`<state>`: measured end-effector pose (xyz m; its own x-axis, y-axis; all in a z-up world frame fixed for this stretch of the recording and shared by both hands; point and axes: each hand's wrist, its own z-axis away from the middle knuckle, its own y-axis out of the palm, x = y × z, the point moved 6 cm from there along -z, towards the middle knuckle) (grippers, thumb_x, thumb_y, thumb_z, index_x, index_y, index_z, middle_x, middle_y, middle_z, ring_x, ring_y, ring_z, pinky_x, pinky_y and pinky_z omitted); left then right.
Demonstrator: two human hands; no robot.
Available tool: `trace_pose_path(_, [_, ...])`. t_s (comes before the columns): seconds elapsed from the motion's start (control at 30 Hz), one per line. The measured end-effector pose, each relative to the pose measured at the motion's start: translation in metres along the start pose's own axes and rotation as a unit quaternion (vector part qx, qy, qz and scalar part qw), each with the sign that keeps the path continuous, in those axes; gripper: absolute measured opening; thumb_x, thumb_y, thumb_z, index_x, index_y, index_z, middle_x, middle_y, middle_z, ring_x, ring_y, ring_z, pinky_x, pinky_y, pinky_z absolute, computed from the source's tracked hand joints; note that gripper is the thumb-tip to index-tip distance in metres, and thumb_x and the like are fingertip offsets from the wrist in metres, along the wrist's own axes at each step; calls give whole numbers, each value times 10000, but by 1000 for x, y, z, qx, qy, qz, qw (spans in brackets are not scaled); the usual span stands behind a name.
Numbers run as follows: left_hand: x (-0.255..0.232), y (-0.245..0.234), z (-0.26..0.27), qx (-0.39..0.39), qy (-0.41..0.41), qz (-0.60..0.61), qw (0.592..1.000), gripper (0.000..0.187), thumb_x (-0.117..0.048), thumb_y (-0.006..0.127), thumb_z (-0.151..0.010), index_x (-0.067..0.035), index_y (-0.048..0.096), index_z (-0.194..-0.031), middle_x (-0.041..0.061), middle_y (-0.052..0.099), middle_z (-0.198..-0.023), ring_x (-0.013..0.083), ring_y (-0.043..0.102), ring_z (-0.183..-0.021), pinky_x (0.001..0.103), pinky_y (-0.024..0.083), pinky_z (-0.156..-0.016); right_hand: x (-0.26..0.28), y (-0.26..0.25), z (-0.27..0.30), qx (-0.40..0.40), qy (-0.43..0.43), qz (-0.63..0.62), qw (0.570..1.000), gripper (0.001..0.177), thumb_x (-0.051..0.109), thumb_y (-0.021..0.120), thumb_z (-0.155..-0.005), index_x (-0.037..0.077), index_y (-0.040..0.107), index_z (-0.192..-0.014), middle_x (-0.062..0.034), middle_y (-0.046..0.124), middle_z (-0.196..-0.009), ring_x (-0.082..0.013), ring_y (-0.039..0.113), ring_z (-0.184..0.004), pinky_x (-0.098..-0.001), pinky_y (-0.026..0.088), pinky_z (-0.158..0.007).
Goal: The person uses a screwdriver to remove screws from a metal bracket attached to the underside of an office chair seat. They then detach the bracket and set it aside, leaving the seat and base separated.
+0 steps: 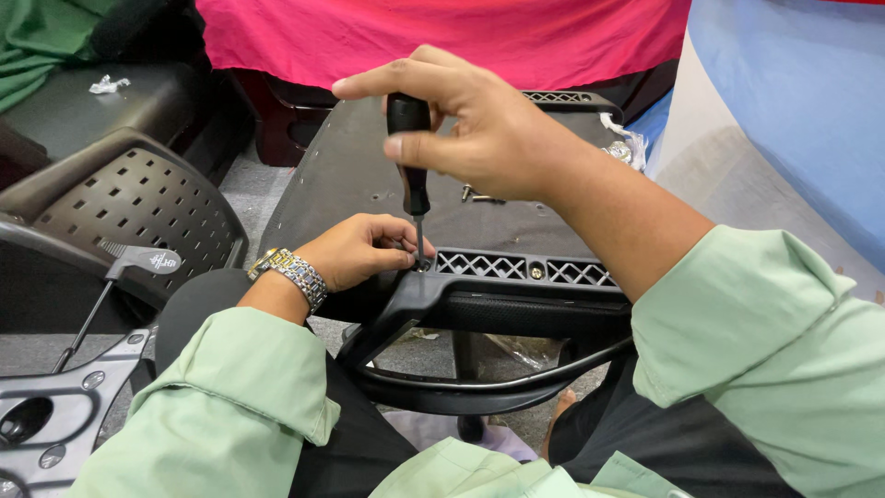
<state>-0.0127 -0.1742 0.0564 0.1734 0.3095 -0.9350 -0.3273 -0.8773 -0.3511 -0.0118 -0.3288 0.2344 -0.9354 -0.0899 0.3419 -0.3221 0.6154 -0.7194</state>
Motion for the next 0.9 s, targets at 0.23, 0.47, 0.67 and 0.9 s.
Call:
trace_pose_path(0.23, [2, 0, 1, -1, -25, 7, 1000, 66, -74, 645, -917, -28, 690, -930, 51, 783, -1117, 109, 675, -1014, 268, 526, -898, -7, -7, -6, -70, 58, 11, 996, 564, 202, 800, -984, 169, 563, -1495, 6, 536, -908, -93, 472, -723, -284, 457, -641])
trace_pose_path(0.47, [2, 0, -1, 4, -3, -11, 1000, 54, -56, 653, -894, -7, 675, -892, 67, 784, -1124, 117, 684, -1049, 280, 518, -928, 6, -8, -7, -2, -9, -17, 1000, 495, 36, 714, -1012, 101, 592, -1487, -17, 679, -1076, -79, 561, -881, -291, 505, -812])
trace_pose_path(0.67, [3, -2, 0, -7, -18, -17, 1000, 77, -65, 640, -871, -24, 704, -887, 68, 793, -1109, 141, 703, -1074, 286, 515, -962, 10, -4, -12, 40, 4, -168, 985, 429, -64, 534, -990, 75, 600, -1390, -42, 698, -1301, -79, 647, -1142, -291, 547, -1044])
trace_pose_path(0.9, [-19, -11, 0, -151, 92, -63, 982, 196, -163, 597, -908, -7, 715, -914, 78, 770, -1039, 117, 640, -912, 270, 502, -859, -4, -3, -8, -74, 79, -24, 994, 317, 101, 731, -1006, 48, 469, -1177, -81, 762, -1318, -120, 597, -945, -264, 492, -765])
